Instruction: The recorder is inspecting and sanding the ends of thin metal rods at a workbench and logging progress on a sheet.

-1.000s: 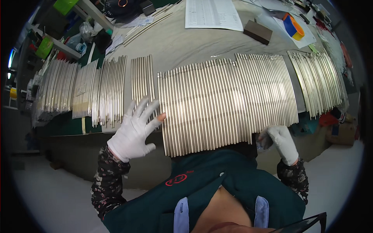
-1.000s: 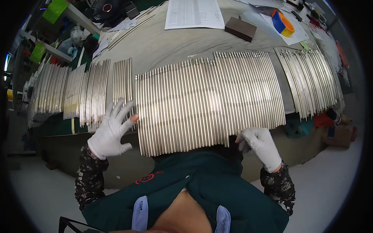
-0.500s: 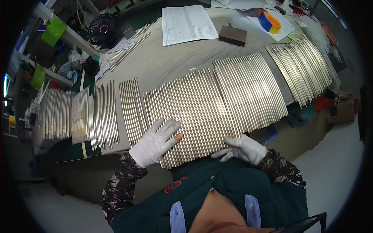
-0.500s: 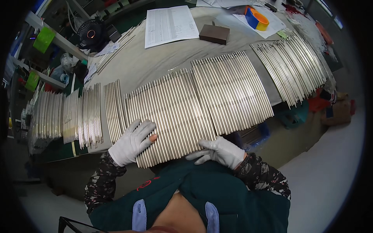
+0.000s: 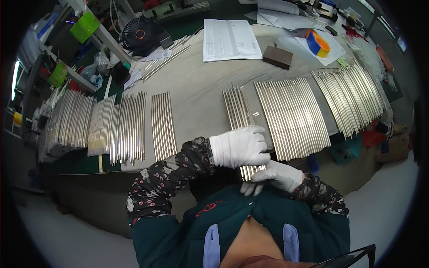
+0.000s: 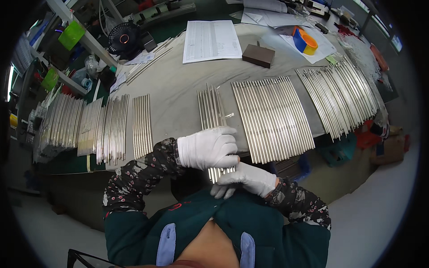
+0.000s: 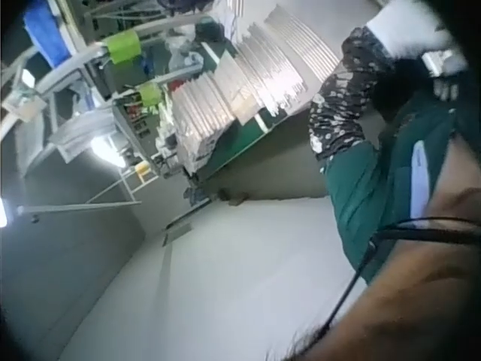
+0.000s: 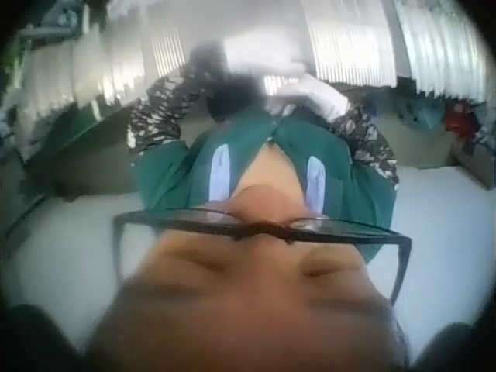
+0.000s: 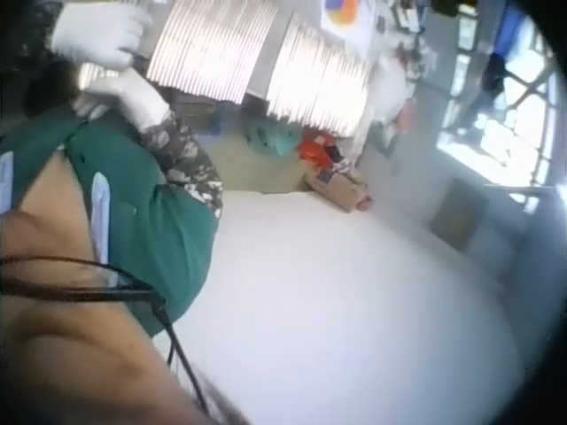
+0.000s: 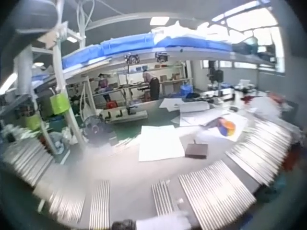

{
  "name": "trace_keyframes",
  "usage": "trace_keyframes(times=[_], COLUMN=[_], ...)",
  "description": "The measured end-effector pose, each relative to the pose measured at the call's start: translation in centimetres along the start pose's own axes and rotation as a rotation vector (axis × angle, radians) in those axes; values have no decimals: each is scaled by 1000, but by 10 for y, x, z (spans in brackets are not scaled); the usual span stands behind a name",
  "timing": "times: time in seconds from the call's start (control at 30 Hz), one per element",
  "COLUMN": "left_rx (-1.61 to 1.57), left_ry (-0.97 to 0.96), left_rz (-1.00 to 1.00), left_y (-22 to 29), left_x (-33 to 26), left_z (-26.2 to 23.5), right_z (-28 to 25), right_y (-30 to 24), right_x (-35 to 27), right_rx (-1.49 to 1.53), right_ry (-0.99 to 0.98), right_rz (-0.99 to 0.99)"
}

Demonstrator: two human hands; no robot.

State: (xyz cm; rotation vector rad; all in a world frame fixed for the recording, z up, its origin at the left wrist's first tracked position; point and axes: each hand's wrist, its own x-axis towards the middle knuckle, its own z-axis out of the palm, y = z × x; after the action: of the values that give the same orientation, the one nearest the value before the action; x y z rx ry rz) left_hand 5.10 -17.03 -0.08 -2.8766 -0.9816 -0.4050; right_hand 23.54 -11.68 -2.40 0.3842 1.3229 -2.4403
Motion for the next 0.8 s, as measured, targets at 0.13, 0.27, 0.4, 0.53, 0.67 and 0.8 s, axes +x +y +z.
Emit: trace_keyframes(times=[0.13, 0.27, 0.4, 0.53, 0.67, 0.8], left_rx=[-143, -848, 438, -998, -1098, -1110], left_ry=[202, 570, 582, 955, 951, 1144], left_rz=[-26, -482, -408, -593, -571, -577], left_y=[-7, -24, -72, -95, -96, -102], left_x=[19, 3, -14, -35, -35, -34], left_z=[-33, -50, -82, -76, -71, -60], right_z=[13, 18, 12, -36, -49, -53], right_y=[-60, -114, -173, -157, -118, -111], right_x=[-39, -21, 28, 83, 123, 158], right_rx=[-298, -272, -475, -693, -939, -687], right_ry=[39, 170, 252, 611, 636, 563], right_rz=[-78, -246, -428, -778, -689, -700])
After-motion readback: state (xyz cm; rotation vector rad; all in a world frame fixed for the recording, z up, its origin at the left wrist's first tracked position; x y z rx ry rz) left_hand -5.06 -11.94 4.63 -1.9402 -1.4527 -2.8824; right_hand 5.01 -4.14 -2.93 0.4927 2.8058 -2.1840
